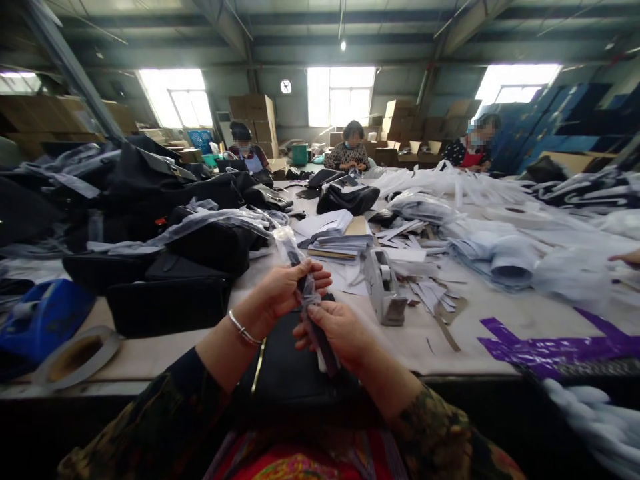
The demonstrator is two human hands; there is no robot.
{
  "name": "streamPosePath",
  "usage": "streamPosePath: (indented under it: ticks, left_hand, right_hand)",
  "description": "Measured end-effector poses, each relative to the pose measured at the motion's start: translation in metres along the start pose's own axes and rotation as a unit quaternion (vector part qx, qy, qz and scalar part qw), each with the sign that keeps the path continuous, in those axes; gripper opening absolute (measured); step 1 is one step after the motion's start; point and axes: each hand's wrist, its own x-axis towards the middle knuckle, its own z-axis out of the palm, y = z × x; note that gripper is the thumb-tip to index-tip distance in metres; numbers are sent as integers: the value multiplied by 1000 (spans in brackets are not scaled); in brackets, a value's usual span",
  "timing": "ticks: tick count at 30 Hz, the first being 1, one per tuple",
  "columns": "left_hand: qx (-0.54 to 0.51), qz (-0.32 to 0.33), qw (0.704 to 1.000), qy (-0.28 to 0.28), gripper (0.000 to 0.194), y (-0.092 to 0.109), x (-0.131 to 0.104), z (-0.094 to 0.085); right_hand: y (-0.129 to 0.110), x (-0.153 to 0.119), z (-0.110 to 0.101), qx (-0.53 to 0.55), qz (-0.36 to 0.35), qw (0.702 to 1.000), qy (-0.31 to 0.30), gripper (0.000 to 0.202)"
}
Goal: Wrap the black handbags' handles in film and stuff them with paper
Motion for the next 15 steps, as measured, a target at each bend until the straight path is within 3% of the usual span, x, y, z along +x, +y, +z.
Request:
streamPosePath:
  ticks: [4, 8, 12, 15]
  left_hand:
    - [29, 52, 998, -31, 29, -6, -9, -5]
    - [108, 17, 991, -79, 44, -34, -27, -7]
    - [84, 64, 994, 27, 31, -46, -33, 3]
    - [-13, 80, 993, 80, 24, -17, -20, 2]
  right_hand:
    - [-2, 2, 0, 3, -27, 999, 19, 48]
    - [-2, 7, 2, -14, -59, 998, 29, 53]
    - [9, -2, 6, -66, -22, 998, -1, 55]
    - [27, -27, -1, -94, 18, 995, -27, 56]
